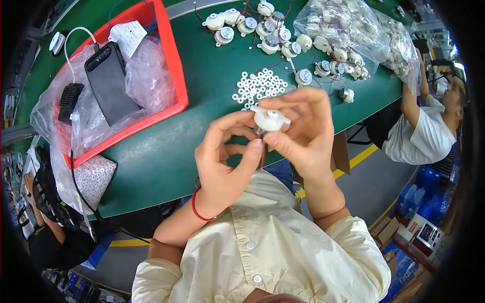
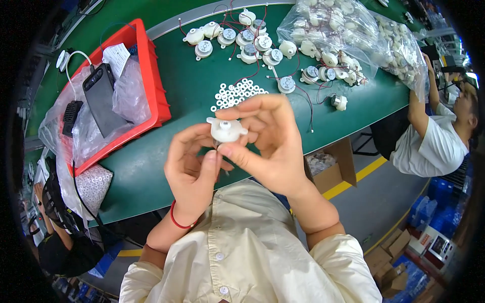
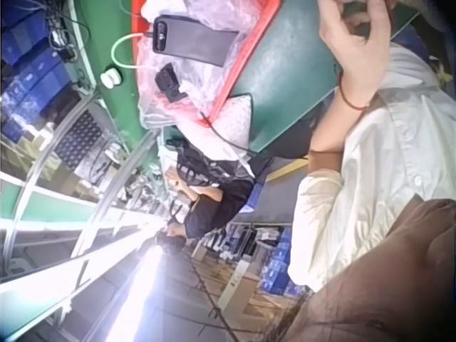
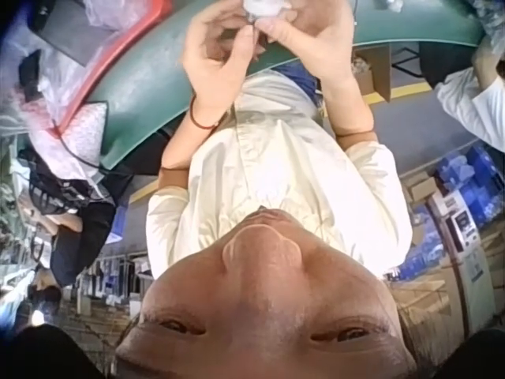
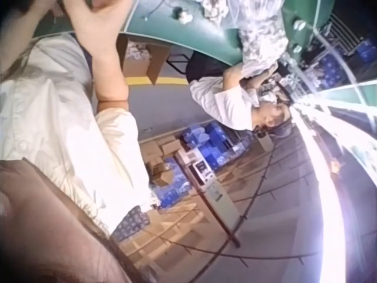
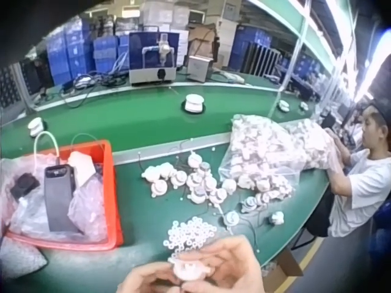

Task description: The person assembles small white plastic components by hand, placing white plastic washers onto a central stem of a plastic housing.

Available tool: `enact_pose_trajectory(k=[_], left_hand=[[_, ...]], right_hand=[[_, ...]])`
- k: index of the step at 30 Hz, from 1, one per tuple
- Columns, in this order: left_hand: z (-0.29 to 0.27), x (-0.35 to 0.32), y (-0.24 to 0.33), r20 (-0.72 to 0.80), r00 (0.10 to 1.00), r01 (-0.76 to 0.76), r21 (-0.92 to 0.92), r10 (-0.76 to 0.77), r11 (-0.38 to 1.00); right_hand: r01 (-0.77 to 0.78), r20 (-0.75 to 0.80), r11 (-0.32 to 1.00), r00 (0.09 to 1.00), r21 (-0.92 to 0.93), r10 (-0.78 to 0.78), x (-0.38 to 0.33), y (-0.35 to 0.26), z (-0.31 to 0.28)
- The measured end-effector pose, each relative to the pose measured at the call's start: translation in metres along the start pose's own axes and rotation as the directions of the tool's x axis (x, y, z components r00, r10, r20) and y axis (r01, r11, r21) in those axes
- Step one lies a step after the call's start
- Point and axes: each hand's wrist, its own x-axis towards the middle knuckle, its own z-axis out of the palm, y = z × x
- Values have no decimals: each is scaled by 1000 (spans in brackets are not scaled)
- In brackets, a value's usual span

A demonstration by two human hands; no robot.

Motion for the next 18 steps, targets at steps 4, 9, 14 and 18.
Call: enact_pose_trajectory(k=[4,9,14,18], left_hand=[[-2,1,12,108,986,153,-327,-124,932],[-3,3,13,160,985,87,-140,-65,986],[-3,2,11,151,986,95,-146,-73,985],[-2,1,12,134,989,69,-103,-55,992]], right_hand=[[320,287,904,928,-285,-238,-6,4,-13],[362,321,894,907,-263,-273,-8,4,-16],[340,320,896,915,-284,-246,-9,4,-19],[335,310,901,918,-276,-247,-11,6,-19]])
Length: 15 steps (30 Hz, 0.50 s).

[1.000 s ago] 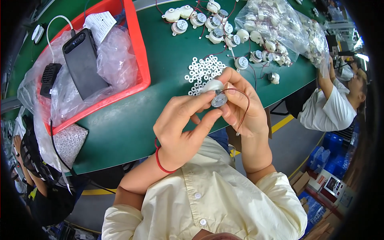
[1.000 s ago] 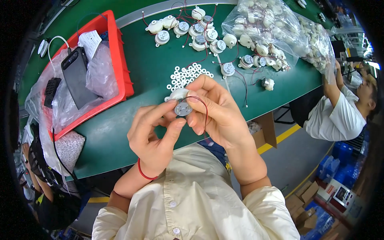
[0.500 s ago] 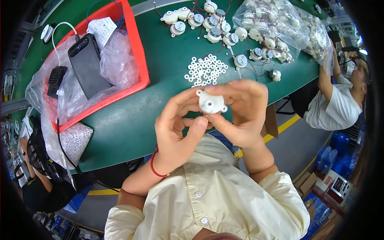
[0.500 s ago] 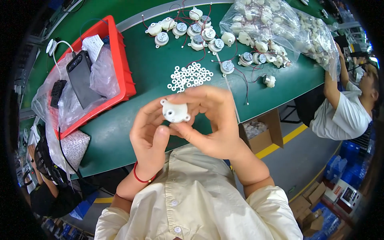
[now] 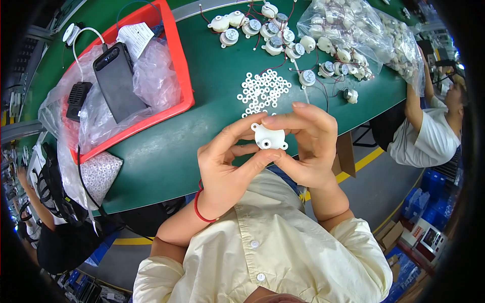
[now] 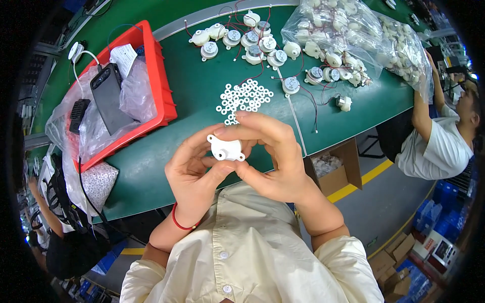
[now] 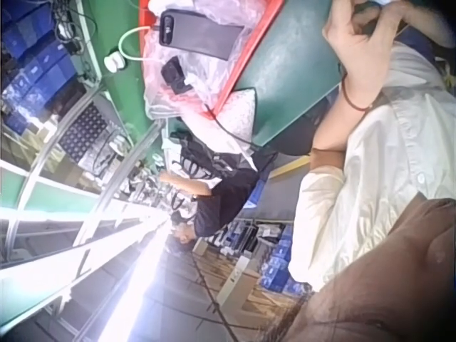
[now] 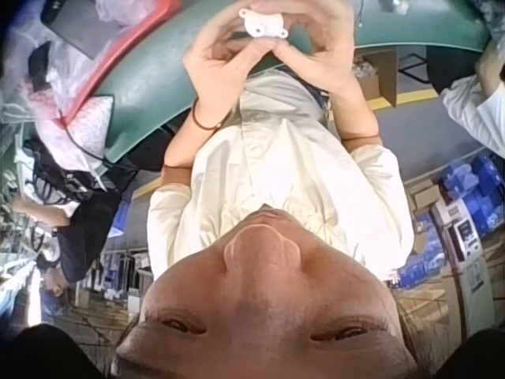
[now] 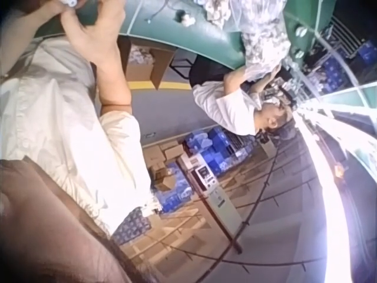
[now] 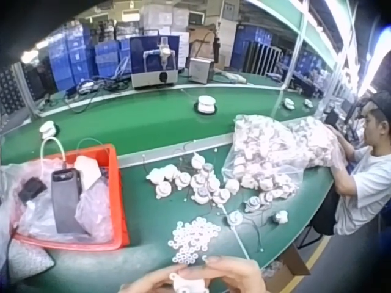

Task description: The person assembles small white plastic components by hand, placing white plastic washers onto a central stem of a plastic housing.

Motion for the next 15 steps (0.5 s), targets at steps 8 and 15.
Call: enact_pose_trajectory(k=[8,15], left_hand=[[3,0,-2,-43,996,-75,154,82,985],[0,0,-6,-71,981,-144,346,179,927]], right_hand=[[-20,-29,999,999,32,21,-2,2,2],[-31,1,999,1000,35,31,-2,0,-1]])
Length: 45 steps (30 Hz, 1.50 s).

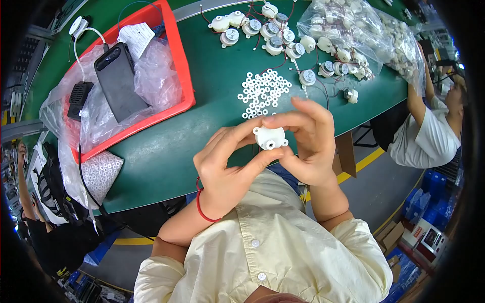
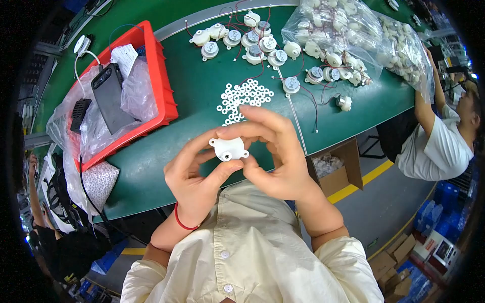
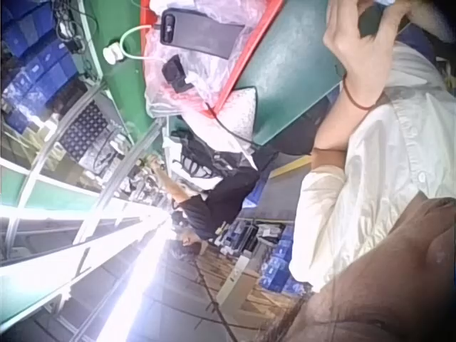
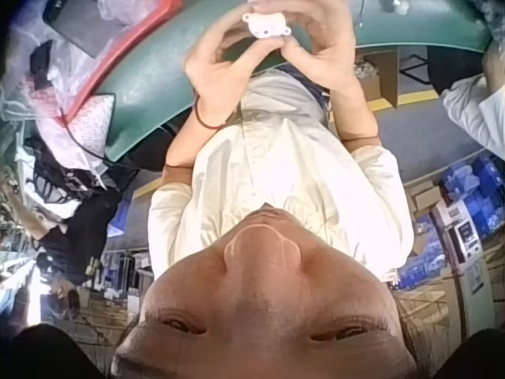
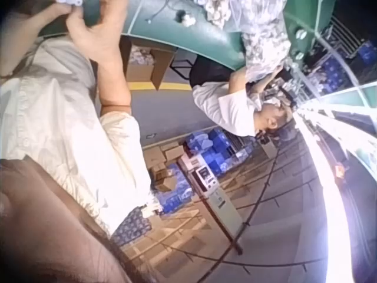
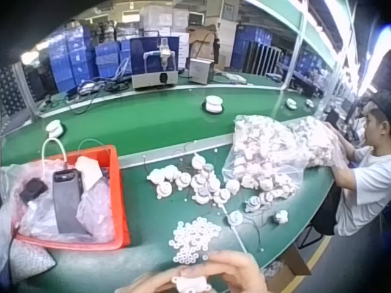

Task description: The person assembles small white plastic components by hand, placing white plastic washers onto a central stem of a plastic housing.

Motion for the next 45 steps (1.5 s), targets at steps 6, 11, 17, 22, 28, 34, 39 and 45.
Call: enact_pose_trajectory(k=[6,11,17,22,28,34,39,45], left_hand=[[-9,3,4,26,989,-144,273,143,951],[-8,4,6,67,967,-252,355,245,900],[-9,3,9,100,967,-257,374,236,891],[-7,2,12,79,977,-212,368,197,905],[-7,2,15,77,983,-184,384,167,905],[-7,2,11,78,975,-223,398,209,890],[-8,2,12,67,980,-199,396,187,896],[-17,-11,3,-16,992,125,-114,-128,986]], right_hand=[[-386,-5,808,901,444,434,2,-19,-3],[-437,-21,787,869,435,494,3,-18,1],[-531,44,619,778,578,626,7,-18,-3],[-478,10,640,805,602,593,2,-13,-4],[-484,-13,613,778,624,628,4,-19,1],[-462,16,659,826,594,564,2,-14,1],[-498,25,603,783,624,621,2,-12,1],[-452,128,640,864,621,486,-6,-20,12]])
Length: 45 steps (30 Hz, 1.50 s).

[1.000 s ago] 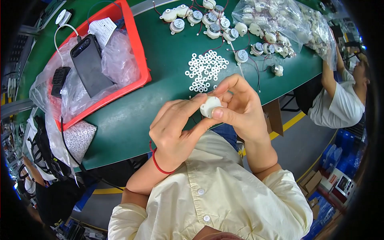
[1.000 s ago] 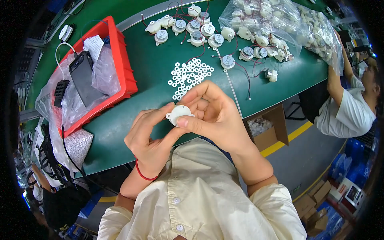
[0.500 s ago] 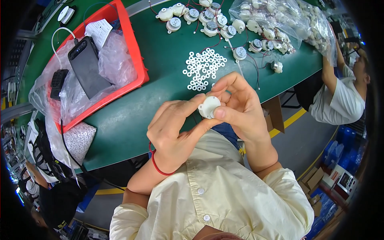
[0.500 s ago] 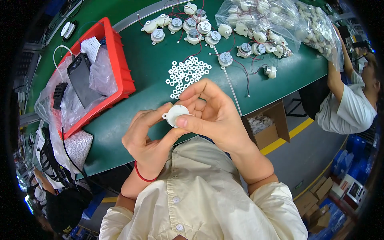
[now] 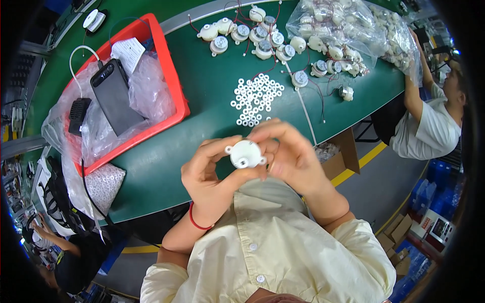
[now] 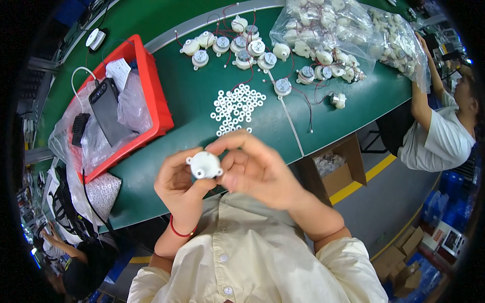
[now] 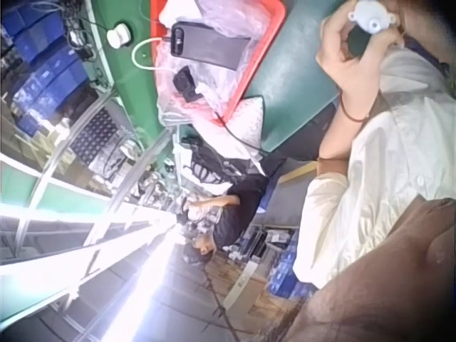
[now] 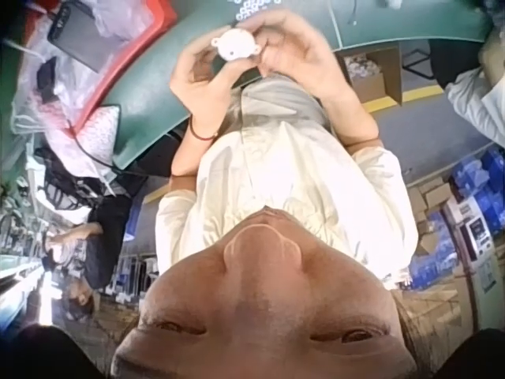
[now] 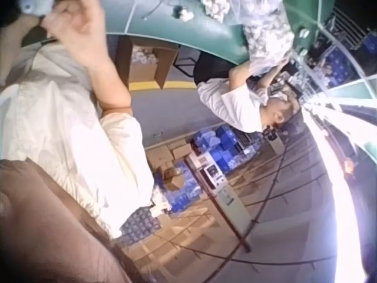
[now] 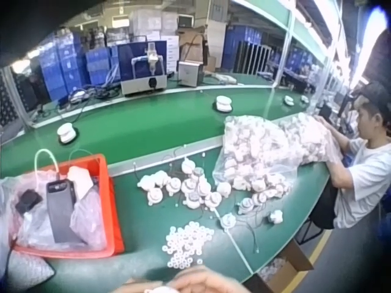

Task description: The person assembles small white plastic components by hand, placing white plastic washers onto a central stem of a plastic housing.

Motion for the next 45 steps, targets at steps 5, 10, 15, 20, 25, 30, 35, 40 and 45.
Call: enact_pose_trajectory(k=[5,10,15,20,25,30,35,40,45], left_hand=[[-10,-12,-26,118,993,57,-260,-27,964],[-19,-11,-30,122,990,91,-196,-67,976],[-16,15,-9,69,997,41,-188,-29,981],[-24,13,-23,77,995,66,16,-67,998],[-21,11,-30,76,992,95,34,-97,995],[-22,12,-34,85,991,102,66,-107,993],[-20,12,-35,85,989,114,78,-121,990],[-23,10,-36,43,991,125,124,-131,985],[-17,12,-32,69,988,123,182,-137,976]], right_hand=[[159,103,925,986,-344,-131,-1,25,12],[185,48,833,981,-522,-188,15,11,30],[470,309,244,814,-848,-493,79,-60,24],[466,579,-389,773,-795,-259,160,-64,-17],[475,561,-488,827,-732,-37,172,-35,-41],[509,677,-589,731,-628,-90,173,-29,-50],[485,687,-619,717,-617,-123,159,-33,-46],[410,495,-310,822,-858,-281,101,-47,-32],[-48,-102,221,966,-974,-238,27,-17,-41]])
